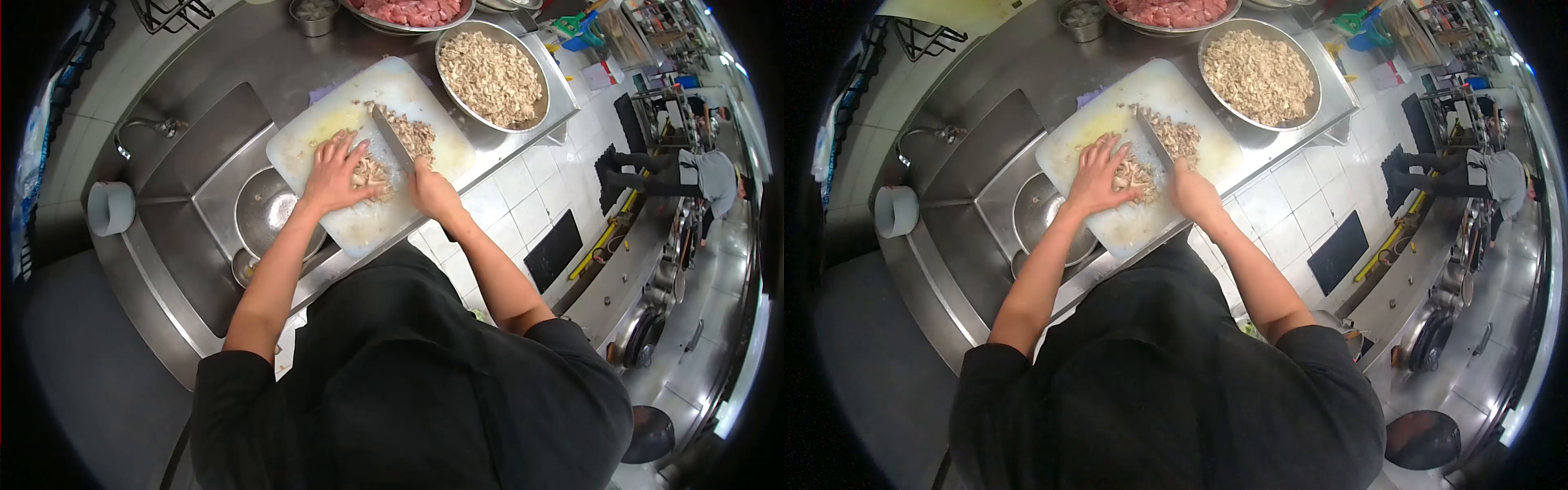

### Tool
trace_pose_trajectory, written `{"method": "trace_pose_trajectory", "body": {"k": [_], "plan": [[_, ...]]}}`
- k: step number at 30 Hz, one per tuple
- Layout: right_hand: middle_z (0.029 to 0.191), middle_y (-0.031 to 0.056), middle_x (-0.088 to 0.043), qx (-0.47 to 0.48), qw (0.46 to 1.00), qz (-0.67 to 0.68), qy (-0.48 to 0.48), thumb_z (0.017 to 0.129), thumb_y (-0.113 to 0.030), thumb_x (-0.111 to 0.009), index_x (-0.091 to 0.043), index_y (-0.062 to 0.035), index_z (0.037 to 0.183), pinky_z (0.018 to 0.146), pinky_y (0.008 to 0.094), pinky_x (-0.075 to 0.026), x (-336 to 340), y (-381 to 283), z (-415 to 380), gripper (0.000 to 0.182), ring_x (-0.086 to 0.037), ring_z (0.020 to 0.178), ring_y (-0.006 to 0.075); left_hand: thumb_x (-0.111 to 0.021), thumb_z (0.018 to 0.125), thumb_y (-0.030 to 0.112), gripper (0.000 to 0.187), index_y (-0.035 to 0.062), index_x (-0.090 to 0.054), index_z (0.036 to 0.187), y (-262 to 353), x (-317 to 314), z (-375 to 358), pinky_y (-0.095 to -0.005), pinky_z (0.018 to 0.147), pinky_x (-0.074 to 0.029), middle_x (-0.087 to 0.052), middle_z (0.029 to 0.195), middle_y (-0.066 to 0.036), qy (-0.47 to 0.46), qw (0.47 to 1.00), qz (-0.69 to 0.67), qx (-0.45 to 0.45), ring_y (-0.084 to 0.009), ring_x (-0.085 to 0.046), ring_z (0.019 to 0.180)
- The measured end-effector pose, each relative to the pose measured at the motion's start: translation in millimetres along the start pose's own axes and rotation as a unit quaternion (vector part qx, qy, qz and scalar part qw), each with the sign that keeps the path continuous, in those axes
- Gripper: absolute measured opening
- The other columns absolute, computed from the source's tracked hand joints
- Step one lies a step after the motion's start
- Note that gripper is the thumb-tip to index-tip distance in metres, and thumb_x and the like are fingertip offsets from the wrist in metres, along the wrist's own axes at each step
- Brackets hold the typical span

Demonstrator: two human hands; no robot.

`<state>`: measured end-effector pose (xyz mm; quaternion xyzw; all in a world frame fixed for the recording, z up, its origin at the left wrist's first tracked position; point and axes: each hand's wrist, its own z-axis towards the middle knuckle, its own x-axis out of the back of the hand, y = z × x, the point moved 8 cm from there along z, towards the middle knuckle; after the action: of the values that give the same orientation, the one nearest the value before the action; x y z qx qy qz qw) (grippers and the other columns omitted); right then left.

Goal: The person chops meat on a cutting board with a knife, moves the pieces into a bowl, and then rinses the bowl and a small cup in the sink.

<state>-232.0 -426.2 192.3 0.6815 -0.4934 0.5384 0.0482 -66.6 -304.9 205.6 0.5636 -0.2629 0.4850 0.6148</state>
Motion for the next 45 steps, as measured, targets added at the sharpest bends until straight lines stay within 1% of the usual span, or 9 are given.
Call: {"method": "trace_pose_trajectory", "body": {"k": [5, 10, 14, 19, 22, 27, 29, 37, 45], "plan": [[0.088, 0.0421, -0.065, 0.045, 0.990, 0.137, -0.004, 0.101, -0.014, -0.050, -0.039, 0.0011, 0.128, 0.082, 0.0641, -0.049, -11, 12, -25, 0.033, -0.064, 0.090, 0.0603, -0.063, 0.077, 0.088, 0.122, 0.0071, -0.034, 0.163, 17, -31, -6, -0.0565, 0.124, -0.026, -0.033, 0.166, -0.026, -0.097, 0.990, 0.106, -0.002, -0.0411, -0.028, 0.155], [0.088, 0.0405, -0.066, 0.022, 0.990, 0.140, 0.020, 0.100, -0.012, -0.050, -0.040, 0.0054, 0.126, 0.082, 0.0641, -0.048, -18, 11, -42, 0.033, -0.064, 0.091, 0.0593, -0.068, 0.082, 0.078, 0.110, -0.0015, -0.044, 0.154, 8, -31, 11, -0.0539, 0.122, -0.030, -0.042, 0.159, -0.022, 0.014, 0.995, 0.090, 0.046, -0.0386, -0.038, 0.149], [0.088, 0.0390, -0.067, 0.020, 0.996, 0.078, 0.037, 0.098, -0.011, -0.051, -0.043, 0.0064, 0.121, 0.083, 0.0638, -0.050, -8, -1, -40, 0.030, -0.065, 0.090, 0.0573, -0.072, 0.085, 0.070, 0.096, 0.0020, -0.051, 0.150, 7, -39, 7, -0.0521, 0.119, -0.035, -0.049, 0.153, -0.020, -0.032, 0.999, 0.015, 0.021, -0.0375, -0.044, 0.143], [0.089, 0.0366, -0.069, -0.027, 1.000, 0.014, -0.001, 0.097, -0.012, -0.051, -0.046, 0.0075, 0.117, 0.082, 0.0636, -0.051, 21, -33, -53, 0.028, -0.068, 0.089, 0.0546, -0.074, 0.092, 0.041, 0.050, 0.0116, -0.067, 0.132, 14, -8, 8, -0.0482, 0.113, -0.042, -0.061, 0.137, -0.013, 0.057, 0.997, -0.027, -0.034, -0.0365, -0.051, 0.134], [0.087, 0.0363, -0.069, -0.016, 0.999, -0.014, -0.036, 0.098, -0.012, -0.048, -0.046, 0.0089, 0.118, 0.082, 0.0647, -0.051, 24, -40, -61, 0.028, -0.068, 0.087, 0.0555, -0.072, 0.092, 0.027, 0.033, 0.0124, -0.071, 0.121, 15, -27, 12, -0.0472, 0.111, -0.044, -0.063, 0.133, -0.008, -0.006, 0.994, -0.047, -0.097, -0.0344, -0.053, 0.131], [0.086, 0.0364, -0.069, -0.040, 0.997, -0.025, -0.059, 0.100, -0.012, -0.045, -0.047, 0.0067, 0.114, 0.082, 0.0657, -0.051, -10, -32, -64, 0.023, -0.069, 0.088, 0.0560, -0.071, 0.090, 0.020, 0.027, 0.0131, -0.073, 0.116, 12, -37, 7, -0.0473, 0.108, -0.046, -0.064, 0.131, -0.006, -0.015, 0.995, -0.048, -0.085, -0.0319, -0.055, 0.128], [0.087, 0.0380, -0.069, 0.047, 0.996, 0.013, 0.071, 0.099, -0.010, -0.045, -0.048, 0.0071, 0.114, 0.081, 0.0639, -0.052, -33, -21, -26, 0.023, -0.069, 0.089, 0.0561, -0.071, 0.090, 0.020, 0.027, 0.0130, -0.073, 0.116, 14, -36, 7, -0.0471, 0.108, -0.047, -0.064, 0.130, -0.006, -0.012, 0.995, -0.046, -0.091, -0.0315, -0.056, 0.127], [0.091, 0.0403, -0.069, 0.021, 0.998, 0.017, -0.052, 0.099, -0.009, -0.047, -0.049, 0.0068, 0.114, 0.080, 0.0615, -0.054, -5, -41, -37, 0.023, -0.069, 0.090, 0.0562, -0.072, 0.087, 0.012, 0.024, 0.0079, -0.072, 0.111, 12, -22, 6, -0.0431, 0.102, -0.051, -0.066, 0.122, -0.008, 0.044, 0.990, -0.104, -0.082, -0.0340, -0.058, 0.118], [0.087, 0.0383, -0.068, 0.061, 0.997, 0.041, 0.036, 0.099, -0.010, -0.047, -0.054, 0.0076, 0.112, 0.078, 0.0642, -0.053, 7, -49, 3, 0.023, -0.067, 0.085, 0.0577, -0.071, 0.086, 0.009, 0.021, 0.0042, -0.071, 0.106, 10, -22, 8, -0.0435, 0.100, -0.052, -0.067, 0.120, -0.010, 0.040, 0.987, -0.126, -0.089, -0.0341, -0.058, 0.116]]}}
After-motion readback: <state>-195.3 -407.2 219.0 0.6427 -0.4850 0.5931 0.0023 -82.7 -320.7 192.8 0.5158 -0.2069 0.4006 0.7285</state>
